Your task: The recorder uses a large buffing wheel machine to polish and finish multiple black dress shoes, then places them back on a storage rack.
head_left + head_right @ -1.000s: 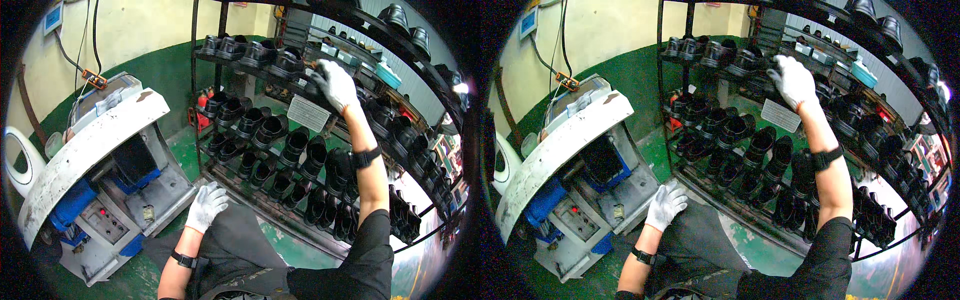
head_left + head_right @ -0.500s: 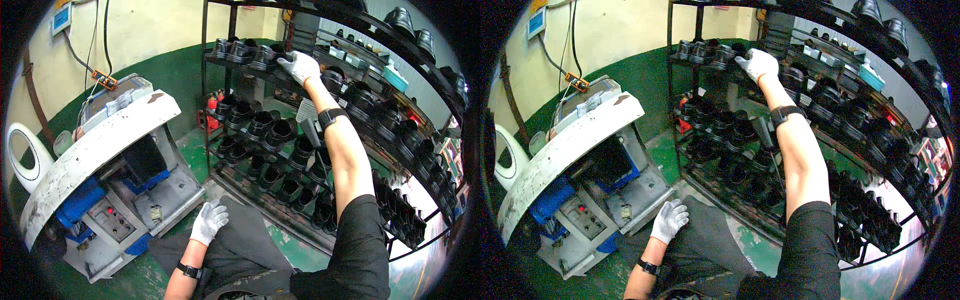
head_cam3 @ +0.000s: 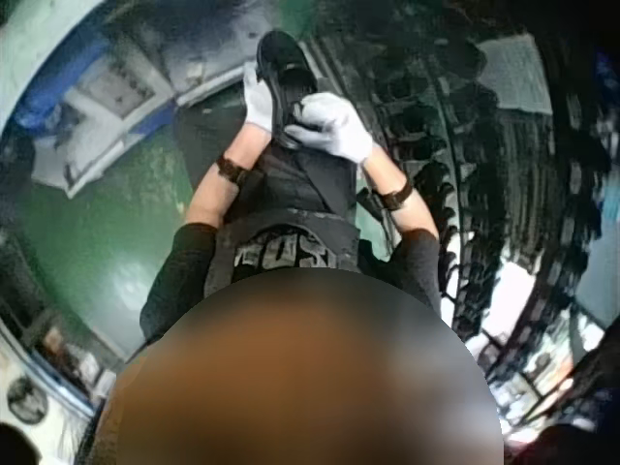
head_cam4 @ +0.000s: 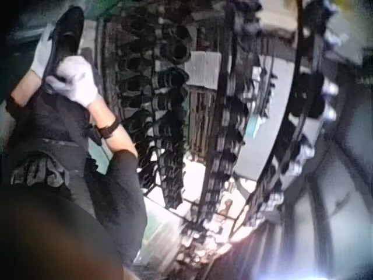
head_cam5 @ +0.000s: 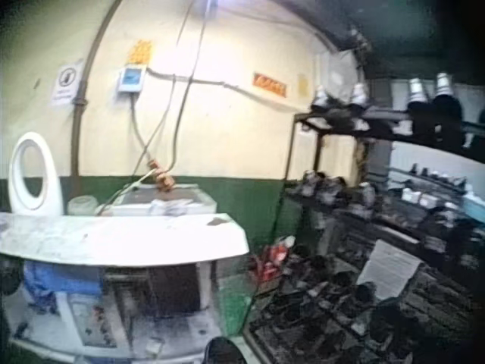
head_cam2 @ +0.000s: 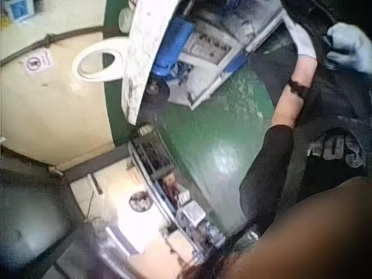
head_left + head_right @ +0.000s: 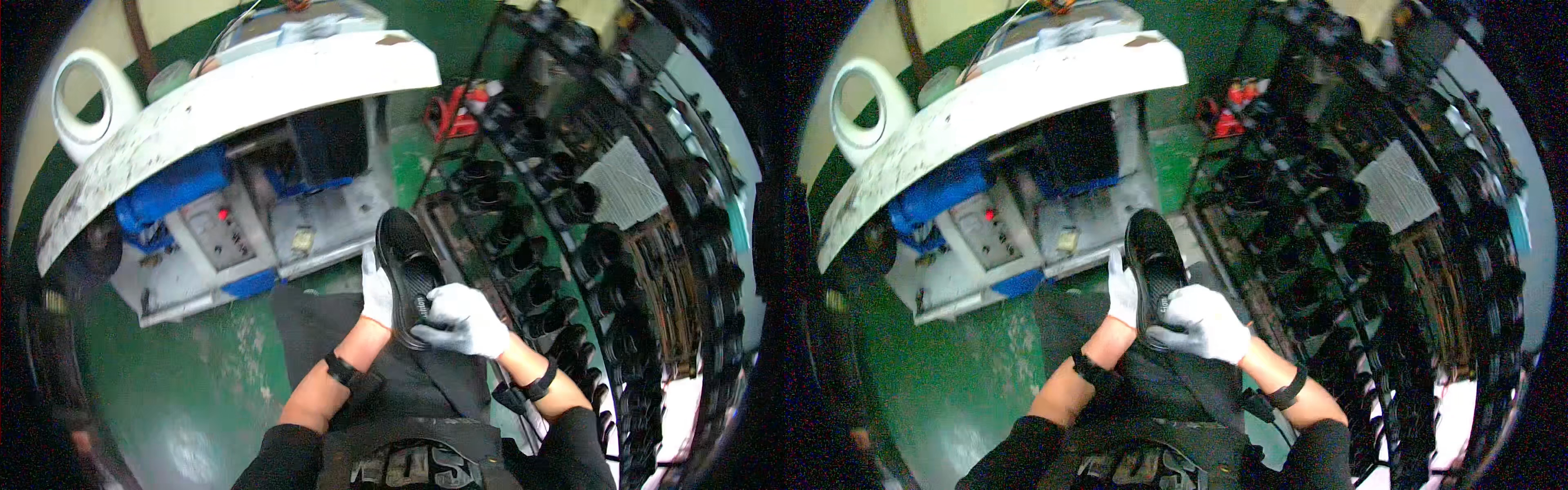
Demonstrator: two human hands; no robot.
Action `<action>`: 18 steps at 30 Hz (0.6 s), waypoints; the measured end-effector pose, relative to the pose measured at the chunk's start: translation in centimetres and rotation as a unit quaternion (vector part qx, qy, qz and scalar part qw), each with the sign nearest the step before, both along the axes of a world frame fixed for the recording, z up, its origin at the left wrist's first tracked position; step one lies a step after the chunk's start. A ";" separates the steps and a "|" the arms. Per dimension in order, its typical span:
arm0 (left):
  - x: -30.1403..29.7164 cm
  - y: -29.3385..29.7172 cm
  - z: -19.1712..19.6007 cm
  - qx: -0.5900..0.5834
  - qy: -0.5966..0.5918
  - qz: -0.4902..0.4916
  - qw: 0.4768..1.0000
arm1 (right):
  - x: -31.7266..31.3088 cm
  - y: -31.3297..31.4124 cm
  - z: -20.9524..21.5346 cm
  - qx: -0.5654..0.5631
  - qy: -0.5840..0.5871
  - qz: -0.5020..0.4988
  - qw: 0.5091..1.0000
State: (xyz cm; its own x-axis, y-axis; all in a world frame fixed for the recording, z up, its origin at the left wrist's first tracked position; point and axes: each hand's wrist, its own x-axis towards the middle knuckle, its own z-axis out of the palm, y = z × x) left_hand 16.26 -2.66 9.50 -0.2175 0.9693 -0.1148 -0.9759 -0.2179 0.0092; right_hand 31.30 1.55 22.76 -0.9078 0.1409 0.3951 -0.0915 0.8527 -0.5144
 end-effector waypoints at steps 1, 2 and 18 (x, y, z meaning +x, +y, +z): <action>-1.3 -1.1 -1.9 -0.014 0.004 0.015 1.000 | -1.1 -0.7 -1.4 -0.009 -0.020 0.029 0.999; -2.2 -1.3 -2.3 -0.024 0.004 0.020 1.000 | -1.7 -0.9 -3.0 -0.014 -0.045 0.050 0.998; -14.9 1.0 -4.7 -0.124 0.111 0.159 0.973 | -19.7 4.1 -13.5 -0.584 0.003 -0.121 0.802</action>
